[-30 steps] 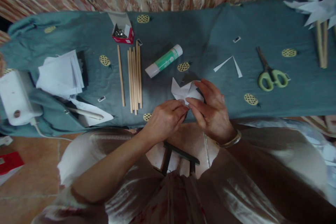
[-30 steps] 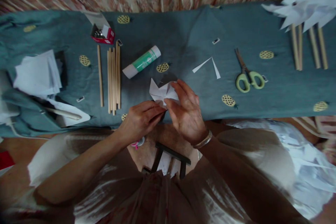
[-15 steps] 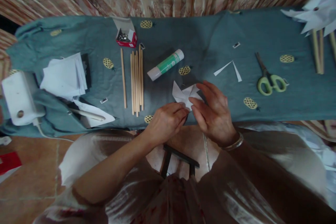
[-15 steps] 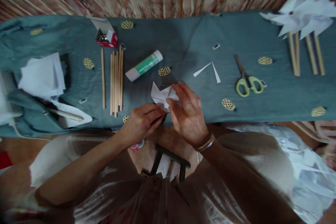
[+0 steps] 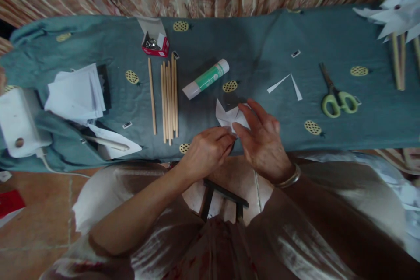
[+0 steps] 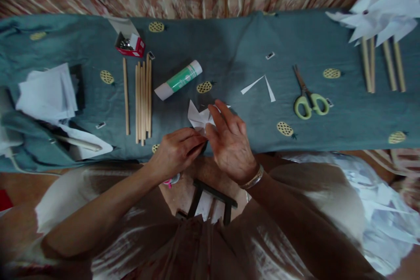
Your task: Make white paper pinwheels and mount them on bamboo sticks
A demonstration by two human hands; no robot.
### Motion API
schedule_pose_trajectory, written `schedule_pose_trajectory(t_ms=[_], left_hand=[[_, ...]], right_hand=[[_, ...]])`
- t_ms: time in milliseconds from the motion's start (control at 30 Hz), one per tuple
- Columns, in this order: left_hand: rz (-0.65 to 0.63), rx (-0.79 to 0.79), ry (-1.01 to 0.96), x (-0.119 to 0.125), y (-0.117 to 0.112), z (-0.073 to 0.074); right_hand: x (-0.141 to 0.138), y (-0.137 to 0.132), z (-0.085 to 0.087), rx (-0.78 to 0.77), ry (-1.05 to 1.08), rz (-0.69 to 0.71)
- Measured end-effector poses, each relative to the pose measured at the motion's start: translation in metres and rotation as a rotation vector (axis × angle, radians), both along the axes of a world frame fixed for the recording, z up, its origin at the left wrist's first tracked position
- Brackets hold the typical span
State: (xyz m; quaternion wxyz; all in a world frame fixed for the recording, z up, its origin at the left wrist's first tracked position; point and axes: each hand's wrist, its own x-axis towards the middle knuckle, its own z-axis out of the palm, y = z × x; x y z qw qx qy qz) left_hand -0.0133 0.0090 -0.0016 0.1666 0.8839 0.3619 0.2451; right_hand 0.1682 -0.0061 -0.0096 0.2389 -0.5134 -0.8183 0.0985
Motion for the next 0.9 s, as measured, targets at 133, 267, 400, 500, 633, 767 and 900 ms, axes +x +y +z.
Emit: schedule_pose_trajectory(t_ms=[133, 267, 400, 500, 633, 767, 900], left_hand=[[-0.008, -0.008, 0.038, 0.001, 0.000, 0.001], [-0.007, -0.049, 0.020, -0.003, 0.003, 0.005], [0.074, -0.137, -0.129, -0.016, 0.014, 0.015], [0.165, -0.162, -0.242, -0.026, 0.025, 0.022], [0.238, -0.142, -0.316, -0.033, 0.036, 0.029], [0.287, -0.088, -0.373, -0.033, 0.041, 0.040], [0.314, -0.057, -0.415, -0.034, 0.045, 0.050]], right_hand=[[-0.007, -0.001, -0.002, -0.013, 0.003, 0.016], [-0.008, 0.001, -0.005, -0.021, 0.000, 0.038], [-0.005, 0.002, -0.006, 0.054, -0.053, 0.033], [-0.006, 0.002, -0.006, 0.107, -0.107, 0.044], [-0.014, -0.002, -0.005, 0.090, -0.128, 0.058], [-0.020, -0.003, -0.004, 0.072, -0.106, 0.022], [-0.017, 0.000, -0.003, 0.083, -0.110, 0.000]])
